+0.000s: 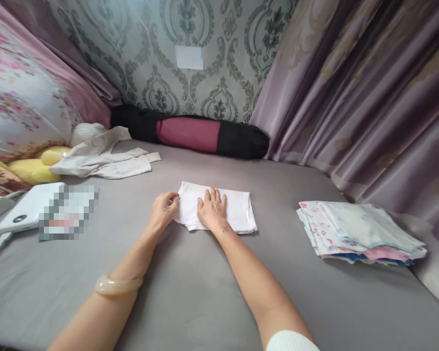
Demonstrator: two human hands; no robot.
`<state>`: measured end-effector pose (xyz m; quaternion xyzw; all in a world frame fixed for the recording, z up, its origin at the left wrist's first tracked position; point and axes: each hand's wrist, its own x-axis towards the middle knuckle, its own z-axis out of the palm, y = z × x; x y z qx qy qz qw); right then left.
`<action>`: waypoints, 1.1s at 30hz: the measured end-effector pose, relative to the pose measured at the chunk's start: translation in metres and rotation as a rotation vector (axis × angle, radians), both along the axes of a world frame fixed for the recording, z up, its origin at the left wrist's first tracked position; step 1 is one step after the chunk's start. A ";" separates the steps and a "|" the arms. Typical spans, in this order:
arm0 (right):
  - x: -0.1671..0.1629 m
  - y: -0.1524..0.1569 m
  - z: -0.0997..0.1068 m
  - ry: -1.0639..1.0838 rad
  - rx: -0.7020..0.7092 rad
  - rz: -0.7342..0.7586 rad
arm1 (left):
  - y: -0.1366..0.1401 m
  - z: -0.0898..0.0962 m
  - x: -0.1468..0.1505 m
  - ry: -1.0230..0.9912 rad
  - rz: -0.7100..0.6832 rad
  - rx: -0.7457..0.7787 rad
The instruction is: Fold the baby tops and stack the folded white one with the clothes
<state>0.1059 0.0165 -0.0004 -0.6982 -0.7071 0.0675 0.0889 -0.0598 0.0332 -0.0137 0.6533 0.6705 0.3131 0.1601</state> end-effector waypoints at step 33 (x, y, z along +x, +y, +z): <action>-0.040 0.012 -0.003 0.013 0.037 0.003 | -0.002 0.023 -0.003 -0.236 0.099 -0.134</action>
